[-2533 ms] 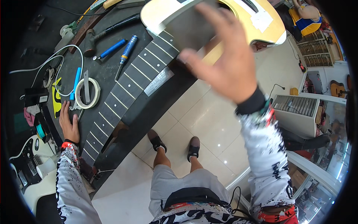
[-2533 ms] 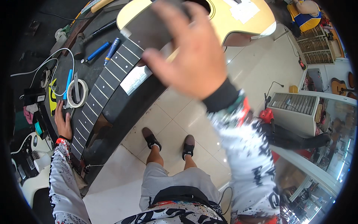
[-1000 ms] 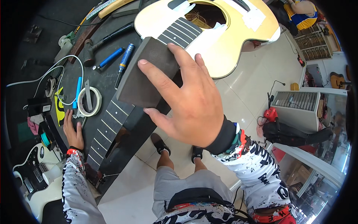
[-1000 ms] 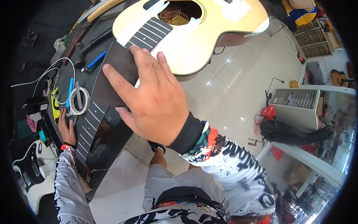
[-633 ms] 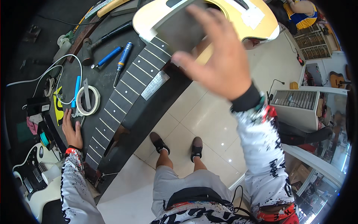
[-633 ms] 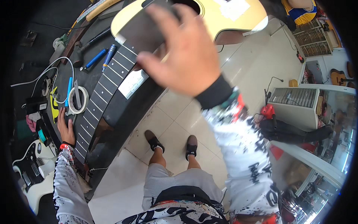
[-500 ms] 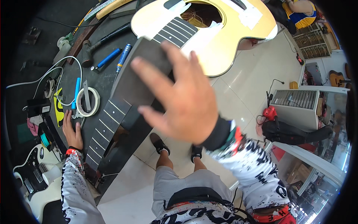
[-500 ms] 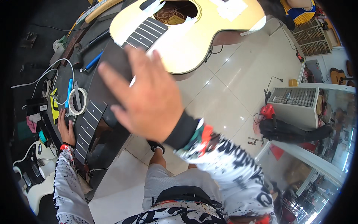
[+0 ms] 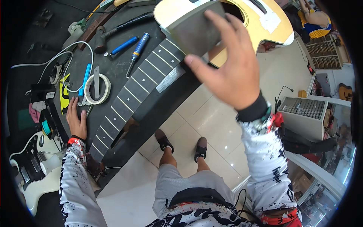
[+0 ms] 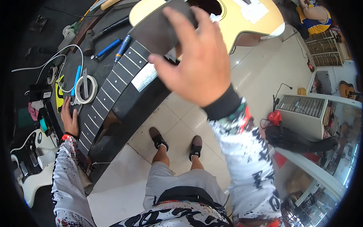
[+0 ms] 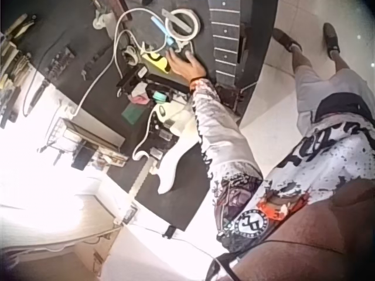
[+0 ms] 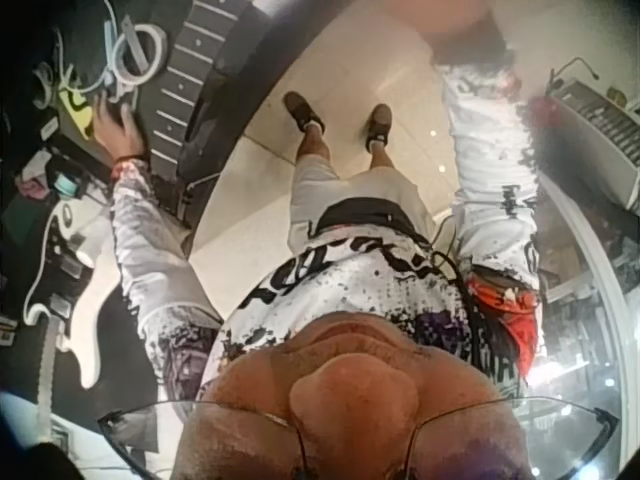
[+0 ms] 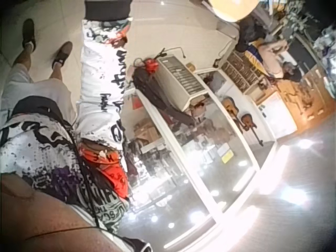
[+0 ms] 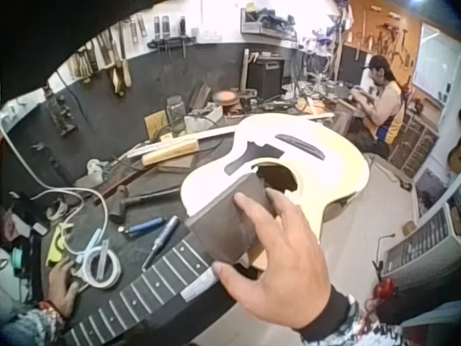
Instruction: The person sands the frets of an acoustic guitar neck using a sanding block, checks the frets with a metal gauge, and sands the fretboard again with the sanding block.
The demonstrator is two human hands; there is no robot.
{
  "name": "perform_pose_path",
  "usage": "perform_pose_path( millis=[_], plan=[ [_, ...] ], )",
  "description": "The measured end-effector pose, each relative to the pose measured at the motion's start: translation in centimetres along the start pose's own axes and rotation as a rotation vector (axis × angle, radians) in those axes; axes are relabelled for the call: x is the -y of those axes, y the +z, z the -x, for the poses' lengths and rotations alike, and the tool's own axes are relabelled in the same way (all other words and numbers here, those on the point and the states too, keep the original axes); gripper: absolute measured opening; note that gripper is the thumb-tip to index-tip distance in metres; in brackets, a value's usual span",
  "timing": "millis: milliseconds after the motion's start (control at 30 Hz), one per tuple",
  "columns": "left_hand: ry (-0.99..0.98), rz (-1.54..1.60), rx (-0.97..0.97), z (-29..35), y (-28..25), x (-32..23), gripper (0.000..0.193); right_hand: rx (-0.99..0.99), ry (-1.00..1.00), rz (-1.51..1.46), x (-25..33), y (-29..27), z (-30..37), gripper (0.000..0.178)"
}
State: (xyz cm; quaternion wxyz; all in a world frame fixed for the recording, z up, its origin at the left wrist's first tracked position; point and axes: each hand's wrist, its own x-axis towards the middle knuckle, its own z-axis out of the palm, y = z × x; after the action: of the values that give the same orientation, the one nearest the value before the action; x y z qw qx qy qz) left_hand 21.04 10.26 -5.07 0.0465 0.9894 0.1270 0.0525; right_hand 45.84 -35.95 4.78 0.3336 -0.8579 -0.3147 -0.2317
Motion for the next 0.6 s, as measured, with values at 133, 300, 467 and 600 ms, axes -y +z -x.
perform_pose_path(
  millis=[133,300,467,600],
  plan=[
    [-0.016,-0.012,0.001,0.5,-0.6,0.7,0.058,0.079,0.014,-0.038,3.4,1.0,1.6,0.078],
    [-0.009,0.016,-0.018,-0.2,0.1,-0.1,0.058,0.084,0.059,0.035,1.6,-2.3,-1.5,0.074],
    [-0.016,-0.018,-0.002,0.4,-0.5,0.6,0.056,0.123,0.005,-0.054,4.8,1.3,1.6,0.075],
    [-0.022,-0.007,0.001,0.4,-0.1,0.5,0.055,0.083,0.019,-0.087,2.2,1.2,0.7,0.075]
  ],
)
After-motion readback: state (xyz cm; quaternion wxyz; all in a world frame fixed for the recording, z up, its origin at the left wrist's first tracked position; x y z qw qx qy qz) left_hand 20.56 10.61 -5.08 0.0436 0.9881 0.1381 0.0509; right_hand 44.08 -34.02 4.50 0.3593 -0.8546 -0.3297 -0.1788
